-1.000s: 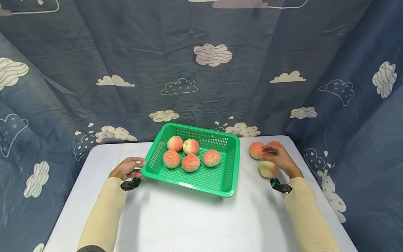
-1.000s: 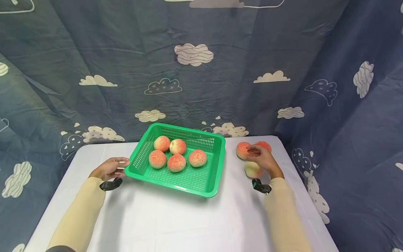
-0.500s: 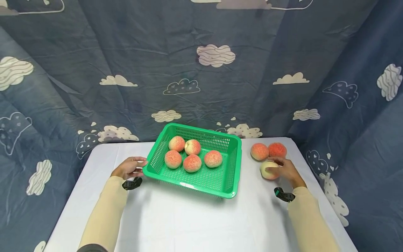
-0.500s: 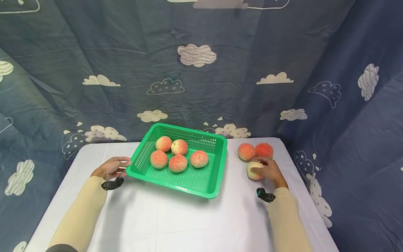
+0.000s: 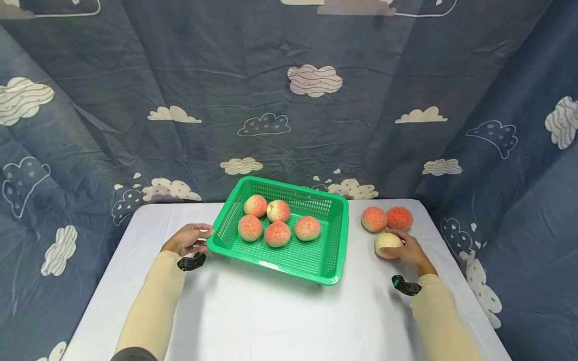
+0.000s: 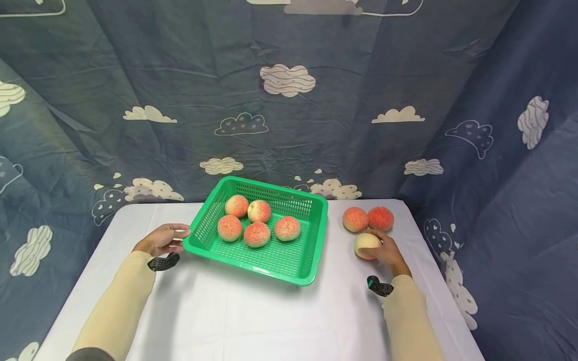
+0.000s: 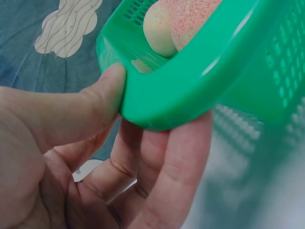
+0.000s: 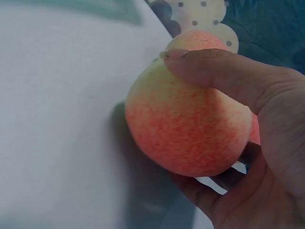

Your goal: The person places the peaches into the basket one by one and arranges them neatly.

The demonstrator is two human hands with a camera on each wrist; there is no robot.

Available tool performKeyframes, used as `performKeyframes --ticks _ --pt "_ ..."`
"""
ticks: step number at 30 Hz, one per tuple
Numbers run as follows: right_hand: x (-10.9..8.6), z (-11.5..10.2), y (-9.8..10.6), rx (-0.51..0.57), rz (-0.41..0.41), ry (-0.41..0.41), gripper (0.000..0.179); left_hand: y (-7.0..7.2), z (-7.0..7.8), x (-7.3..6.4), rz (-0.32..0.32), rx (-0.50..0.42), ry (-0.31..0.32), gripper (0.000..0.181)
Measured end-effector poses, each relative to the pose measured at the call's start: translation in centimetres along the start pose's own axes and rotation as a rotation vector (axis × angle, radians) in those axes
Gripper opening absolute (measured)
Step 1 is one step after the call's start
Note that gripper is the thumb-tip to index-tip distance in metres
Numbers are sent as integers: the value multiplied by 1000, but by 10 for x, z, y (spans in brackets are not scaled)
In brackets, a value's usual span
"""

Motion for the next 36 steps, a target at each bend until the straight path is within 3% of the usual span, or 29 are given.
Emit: performKeyframes --ticks 8,14,20,27,36 --pt "3 9 -5 2 34 -14 96 0 1 1 6 1 10 46" --pt "1 6 -3 -27 66 7 93 -1 1 2 2 -6 14 45" --pt "-6 -1 -3 -51 44 10 97 -1 0 0 6 1 8 46" --pt "-19 -30 -3 -93 -14 125 86 1 -3 -2 11 -1 7 46" --pt "-45 -91 -8 -108 -87 254 74 -2 0 -1 2 -16 -1 43"
Point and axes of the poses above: each hand's wrist, its own x-axis towards the middle knuckle, its own y-axis out of the back of the hand, z = x × y, the point moved 7 cm from there along x, towards the middle knuckle, and after that the axes turned 4 degrees about x, right-handed, at the moved point
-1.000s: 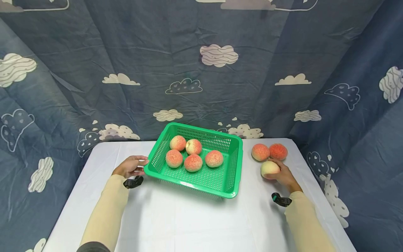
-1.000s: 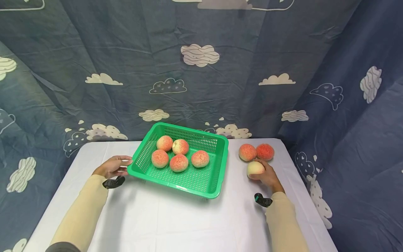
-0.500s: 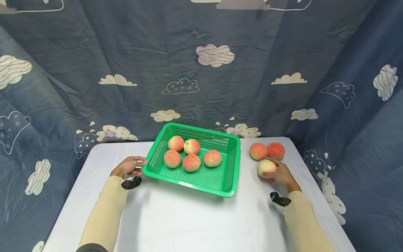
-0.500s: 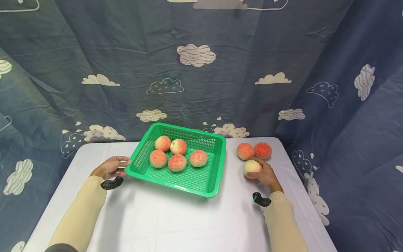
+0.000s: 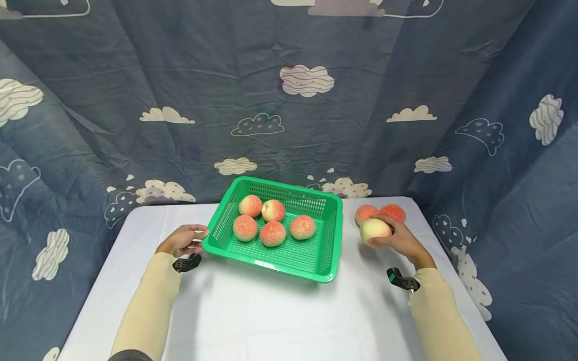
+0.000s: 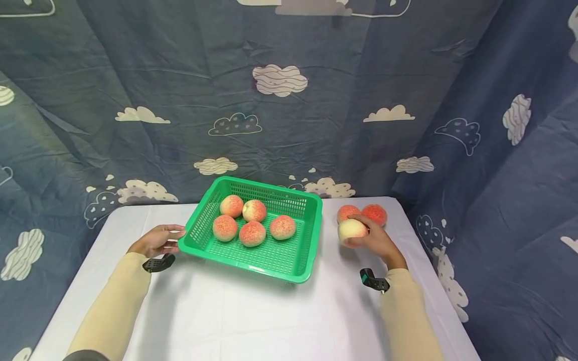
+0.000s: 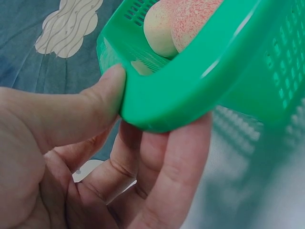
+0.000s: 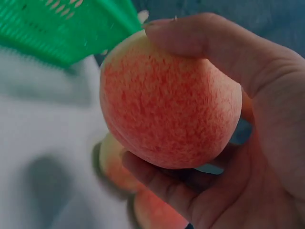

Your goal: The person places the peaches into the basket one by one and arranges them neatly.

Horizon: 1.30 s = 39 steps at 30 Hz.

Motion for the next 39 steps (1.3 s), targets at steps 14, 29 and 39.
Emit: performKeyframes --ticks 14,29,39 --pt "20 -65 -32 -17 -118 119 69 1 1 5 -4 9 1 45" --pt "61 -92 -108 44 -368 150 64 1 1 4 1 14 6 46" --pt "82 -85 -154 1 -523 96 61 2 0 3 4 5 11 44"
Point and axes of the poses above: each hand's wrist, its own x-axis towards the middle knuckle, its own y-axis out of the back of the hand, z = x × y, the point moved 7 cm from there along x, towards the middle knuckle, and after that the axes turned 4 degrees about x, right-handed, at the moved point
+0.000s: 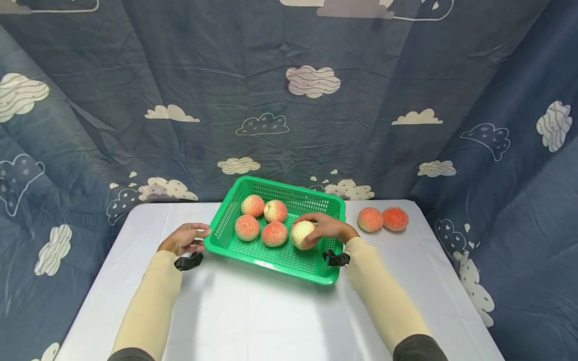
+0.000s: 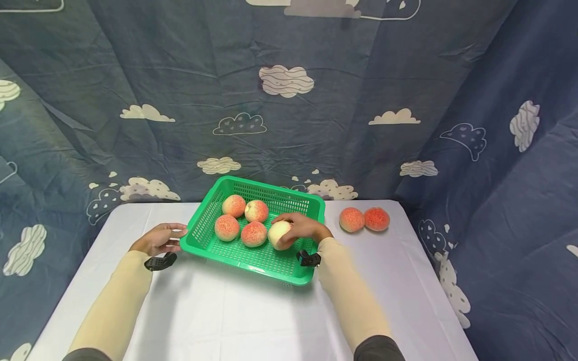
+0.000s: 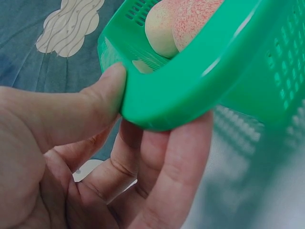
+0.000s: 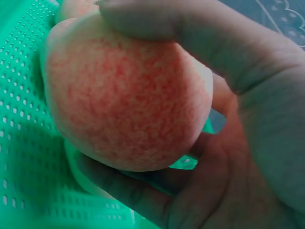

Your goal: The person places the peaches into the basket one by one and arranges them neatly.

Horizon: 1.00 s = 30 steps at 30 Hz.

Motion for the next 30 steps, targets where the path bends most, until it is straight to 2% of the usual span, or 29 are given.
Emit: performKeyframes --ticks 4,10,17,22,30 --pt "8 4 -11 30 -52 -55 64 0 0 0 -2 4 -2 44" --pt "16 7 -22 35 -100 -83 58 0 -1 0 0 -3 -1 44" --pt "21 9 -17 -112 -43 -52 65 0 0 0 -4 -6 -5 45" --pt "25 11 -13 -168 -15 -40 68 0 -1 0 -7 -10 -8 44" --pt "33 6 -17 -350 17 -83 69 1 -1 2 -4 -8 -11 43"
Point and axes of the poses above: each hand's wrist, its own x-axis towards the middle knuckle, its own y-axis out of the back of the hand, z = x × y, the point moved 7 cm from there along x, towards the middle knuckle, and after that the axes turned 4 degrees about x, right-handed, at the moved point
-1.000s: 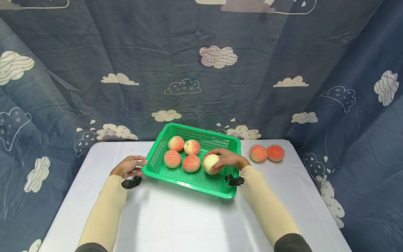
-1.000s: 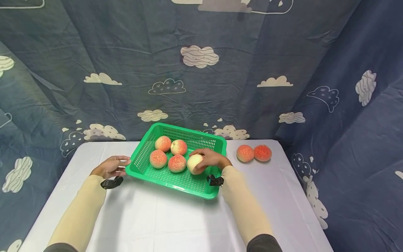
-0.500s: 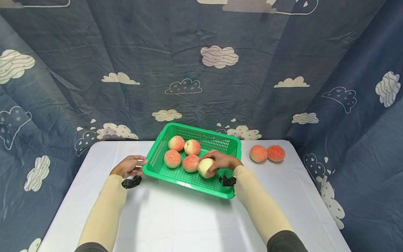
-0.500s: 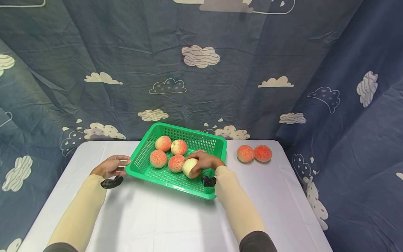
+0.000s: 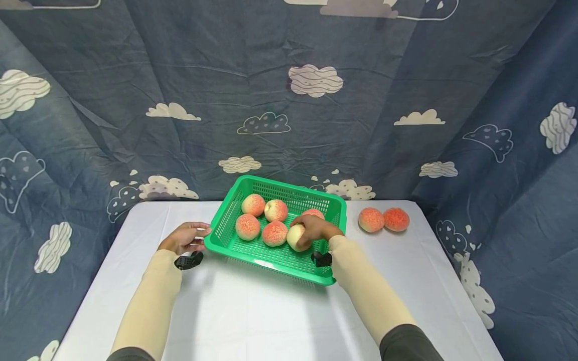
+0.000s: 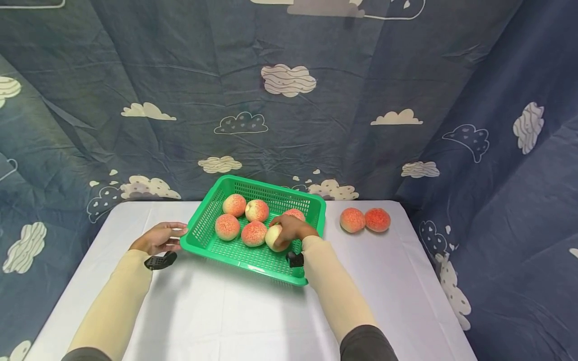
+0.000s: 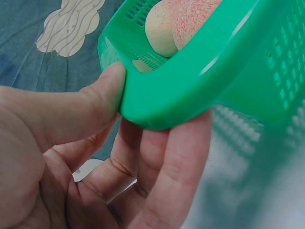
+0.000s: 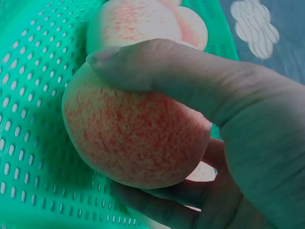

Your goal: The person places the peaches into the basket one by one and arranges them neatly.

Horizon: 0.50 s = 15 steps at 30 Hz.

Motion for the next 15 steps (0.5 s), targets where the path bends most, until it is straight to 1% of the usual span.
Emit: performKeyframes --ticks 6,12,15 --pt "4 -6 -5 -184 18 -73 65 0 -1 0 -2 0 5 44" --pt "6 -6 -9 -275 35 -171 68 0 0 0 -5 -11 3 43" --pt "6 -7 -9 -321 46 -186 68 0 0 0 -8 -12 1 43"
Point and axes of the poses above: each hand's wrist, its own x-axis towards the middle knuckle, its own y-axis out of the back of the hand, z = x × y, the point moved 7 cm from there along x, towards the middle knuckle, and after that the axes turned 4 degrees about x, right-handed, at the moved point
